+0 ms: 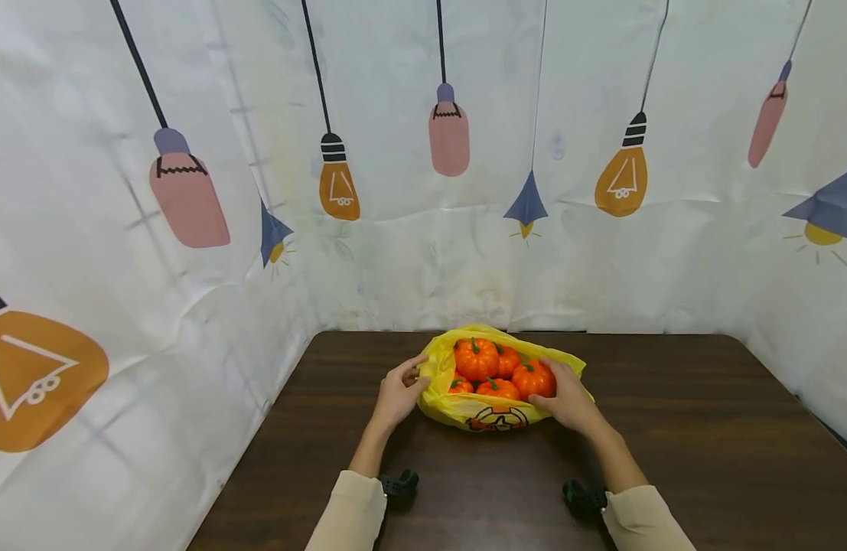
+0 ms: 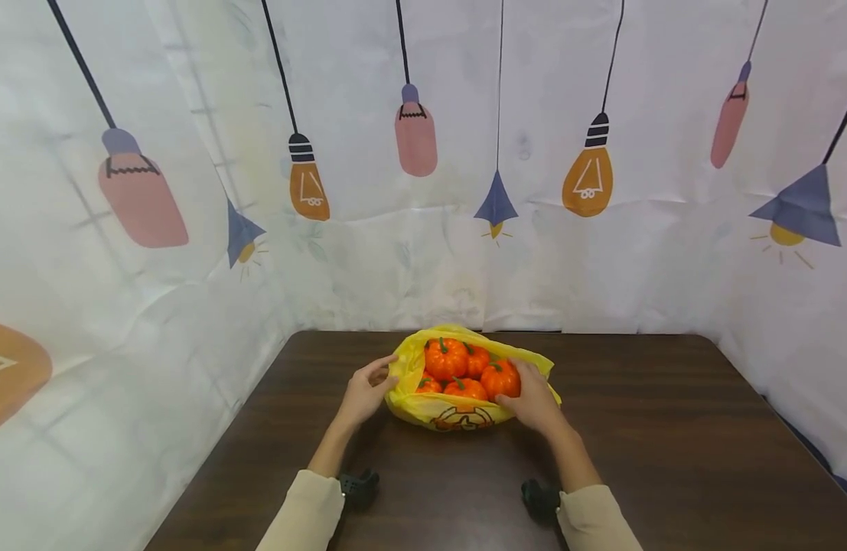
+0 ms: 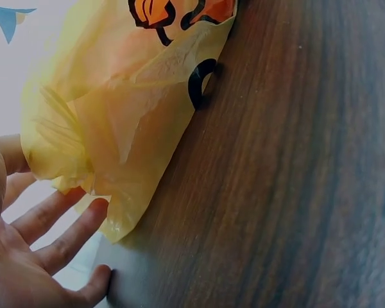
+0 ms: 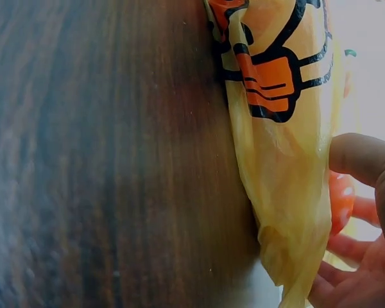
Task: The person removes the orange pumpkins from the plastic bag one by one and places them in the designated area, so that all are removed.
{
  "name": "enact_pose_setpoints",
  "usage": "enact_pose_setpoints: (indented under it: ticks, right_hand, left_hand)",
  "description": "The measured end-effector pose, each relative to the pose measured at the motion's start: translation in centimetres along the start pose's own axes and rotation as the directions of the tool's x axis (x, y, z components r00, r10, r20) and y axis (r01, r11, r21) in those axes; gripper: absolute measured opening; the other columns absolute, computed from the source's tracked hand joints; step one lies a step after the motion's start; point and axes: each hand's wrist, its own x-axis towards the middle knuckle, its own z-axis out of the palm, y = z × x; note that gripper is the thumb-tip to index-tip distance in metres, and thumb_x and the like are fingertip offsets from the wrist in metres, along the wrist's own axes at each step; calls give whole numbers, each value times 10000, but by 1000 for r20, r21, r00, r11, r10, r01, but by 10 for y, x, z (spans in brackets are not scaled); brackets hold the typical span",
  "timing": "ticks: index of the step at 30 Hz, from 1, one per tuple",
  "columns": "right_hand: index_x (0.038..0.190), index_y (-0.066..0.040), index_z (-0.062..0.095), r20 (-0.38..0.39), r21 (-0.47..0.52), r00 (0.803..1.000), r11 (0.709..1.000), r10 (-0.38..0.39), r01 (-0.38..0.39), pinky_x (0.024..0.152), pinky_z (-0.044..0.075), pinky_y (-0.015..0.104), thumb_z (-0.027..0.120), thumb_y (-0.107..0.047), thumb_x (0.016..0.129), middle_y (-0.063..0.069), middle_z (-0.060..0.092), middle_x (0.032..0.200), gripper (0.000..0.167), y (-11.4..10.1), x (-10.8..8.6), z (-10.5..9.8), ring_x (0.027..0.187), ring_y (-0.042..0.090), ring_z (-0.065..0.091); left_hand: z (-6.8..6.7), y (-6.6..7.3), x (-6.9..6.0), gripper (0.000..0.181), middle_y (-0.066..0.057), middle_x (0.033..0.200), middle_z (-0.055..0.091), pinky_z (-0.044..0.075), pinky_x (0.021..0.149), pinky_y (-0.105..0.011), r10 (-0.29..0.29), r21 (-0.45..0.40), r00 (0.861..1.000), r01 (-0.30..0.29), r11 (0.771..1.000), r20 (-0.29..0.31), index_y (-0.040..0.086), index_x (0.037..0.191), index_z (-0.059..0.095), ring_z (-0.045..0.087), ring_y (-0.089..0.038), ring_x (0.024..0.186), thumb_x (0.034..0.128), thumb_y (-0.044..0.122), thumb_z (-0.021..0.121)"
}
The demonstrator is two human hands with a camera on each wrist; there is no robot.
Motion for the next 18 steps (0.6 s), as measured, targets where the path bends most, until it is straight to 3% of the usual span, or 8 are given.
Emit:
enact_pose_setpoints:
  ticks: [7,18]
  right_hand:
    - [1545,2,367,8,-33,1000,999,12,-12,1084,392,680,773,-290,916,321,381,1513,804,-4,-3,-1,1343,512,446]
    - [1513,-18,447,-36,-55,997,997,-62,60,1065,410,674,811,-318,881,290,449,1481,788,-2,-6,-6,1304,500,497]
  left_hand:
    - [1,2,-1,427,-180,1255,671,557,769,-338,-22,14,1000,22,1000,0,212,1408,641,660,-282,1046,985,158,655]
    - [3,2,-1,453,-203,1273,651,547,773,-339,-17,28,1000,17,999,-11,177,1407,641,650,-293,1025,967,69,645]
